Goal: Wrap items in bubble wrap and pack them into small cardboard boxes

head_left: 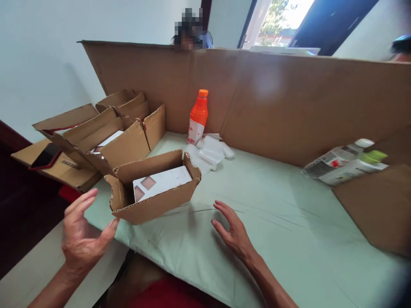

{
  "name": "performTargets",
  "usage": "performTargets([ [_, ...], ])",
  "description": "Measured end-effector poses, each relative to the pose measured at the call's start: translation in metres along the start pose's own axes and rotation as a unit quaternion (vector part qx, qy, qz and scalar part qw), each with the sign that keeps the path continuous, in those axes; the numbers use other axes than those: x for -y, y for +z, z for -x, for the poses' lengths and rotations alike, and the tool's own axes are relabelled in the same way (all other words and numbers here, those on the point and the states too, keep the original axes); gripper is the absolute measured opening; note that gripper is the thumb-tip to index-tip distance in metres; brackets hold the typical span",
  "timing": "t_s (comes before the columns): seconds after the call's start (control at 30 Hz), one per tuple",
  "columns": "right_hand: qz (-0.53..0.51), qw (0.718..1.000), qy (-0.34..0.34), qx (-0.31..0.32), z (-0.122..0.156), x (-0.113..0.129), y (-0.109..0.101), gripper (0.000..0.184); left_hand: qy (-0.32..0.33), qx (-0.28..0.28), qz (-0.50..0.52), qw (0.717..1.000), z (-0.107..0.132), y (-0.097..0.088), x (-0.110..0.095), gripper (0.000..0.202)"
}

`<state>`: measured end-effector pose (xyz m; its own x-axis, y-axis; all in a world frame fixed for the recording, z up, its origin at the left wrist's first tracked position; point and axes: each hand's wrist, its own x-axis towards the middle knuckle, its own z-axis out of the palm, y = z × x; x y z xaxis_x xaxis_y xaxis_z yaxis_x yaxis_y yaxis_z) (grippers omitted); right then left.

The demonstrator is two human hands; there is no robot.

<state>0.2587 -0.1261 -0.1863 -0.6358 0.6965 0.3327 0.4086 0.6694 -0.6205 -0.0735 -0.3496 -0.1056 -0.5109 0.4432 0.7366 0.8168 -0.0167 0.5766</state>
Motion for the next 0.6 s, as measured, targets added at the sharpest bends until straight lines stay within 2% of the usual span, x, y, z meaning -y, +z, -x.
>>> performTargets([
  [0.07,-0.042,0.999,0.01,0.029,-0.021,0.014,0.012,0.055,-0.128,0.027,0.034,0.991,0.02,0.002,0.011,0.076],
  [0.13,-0.08,0.995,0.017,0.052,-0.043,0.028,0.027,0.065,-0.248,0.099,0.076,0.961,0.035,0.012,0.021,0.079],
  [0.23,-0.121,0.99,0.014,0.071,-0.068,0.047,0.044,0.069,-0.356,0.166,0.111,0.913,0.049,0.03,0.029,0.075],
  [0.33,-0.14,0.987,0.034,0.075,-0.073,0.06,0.046,0.062,-0.379,0.167,0.101,0.905,0.053,0.043,0.03,0.067],
  [0.43,-0.144,0.985,0.082,0.047,-0.059,0.061,0.032,0.054,-0.363,0.187,0.089,0.908,0.049,0.061,0.023,0.058],
  [0.5,-0.135,0.983,0.125,0.011,-0.042,0.052,0.016,0.047,-0.339,0.221,0.098,0.909,0.045,0.082,0.013,0.053],
  [0.6,-0.116,0.974,0.189,-0.055,-0.01,0.033,-0.013,0.041,-0.27,0.283,0.155,0.907,0.042,0.124,-0.006,0.051],
])
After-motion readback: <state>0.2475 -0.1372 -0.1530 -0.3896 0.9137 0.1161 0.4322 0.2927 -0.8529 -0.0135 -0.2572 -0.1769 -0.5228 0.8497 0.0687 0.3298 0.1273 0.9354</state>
